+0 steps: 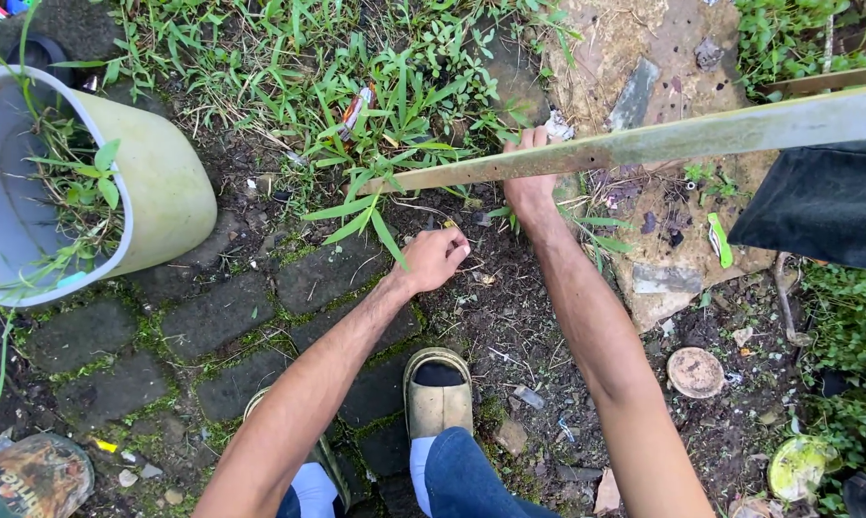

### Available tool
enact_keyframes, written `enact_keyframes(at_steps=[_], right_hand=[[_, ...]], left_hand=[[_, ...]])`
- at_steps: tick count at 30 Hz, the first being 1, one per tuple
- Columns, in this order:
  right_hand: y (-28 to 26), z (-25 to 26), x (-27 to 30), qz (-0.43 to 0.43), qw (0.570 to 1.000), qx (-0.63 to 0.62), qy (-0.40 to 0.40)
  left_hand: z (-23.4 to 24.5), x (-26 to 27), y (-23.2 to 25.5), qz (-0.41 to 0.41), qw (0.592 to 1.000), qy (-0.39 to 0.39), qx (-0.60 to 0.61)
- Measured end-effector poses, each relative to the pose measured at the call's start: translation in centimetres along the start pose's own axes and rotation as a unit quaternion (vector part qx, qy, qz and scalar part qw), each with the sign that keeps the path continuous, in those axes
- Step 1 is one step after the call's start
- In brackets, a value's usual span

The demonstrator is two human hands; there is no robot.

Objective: Pulling weeds from the ground by hand and placing them into a bucket.

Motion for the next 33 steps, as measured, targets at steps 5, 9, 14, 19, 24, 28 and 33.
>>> enact_keyframes(at_steps=[5, 9, 14, 19, 24, 28, 33], right_hand=[[-0.8, -1.3, 0.0, -0.012, 1.0, 0.001, 0.006], [-2.1, -4.2, 0.8, -0.01, 0.994, -0.09, 0.057], [-1.6, -1.3, 1.4, -0.046, 0.966, -0.25, 0.053], [-0.8, -3.3, 1.1, -0.083, 0.927, -0.364, -0.019], [-2.3, -3.3, 1.5, -0.059, 0.921, -0.38, -0.055], [-3.0, -4.6, 1.3, -0.103, 0.933, -0.334, -0.088], [-3.7, -4.2, 0.7, -0.083, 0.916, -0.391, -0.028]], left_hand=[[0.3, -0.7, 0.1, 0.025, 0.999, 0.006, 0.046], [0.5, -1.2, 0.3, 0.035, 0.996, 0.04, 0.072], [-0.5, -1.7, 0.0, 0.056, 0.993, 0.035, 0.097], [-1.0, -1.8, 0.3, 0.084, 0.989, 0.02, 0.119], [-1.1, -1.7, 0.2, 0.073, 0.988, 0.026, 0.133], [-0.9, -1.5, -0.3, 0.074, 0.989, 0.034, 0.126], [-0.7, -1.3, -1.1, 0.093, 0.986, 0.027, 0.135]])
Point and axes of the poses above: each hand's wrist, its own x-axis away from the middle knuckle, its own z-axis out of the back of the hand, y = z × x, the point moved 4 cm from there along -x, towards the middle knuckle, and after that the axes turned 5 degrees about x, right-handed, at the moved point
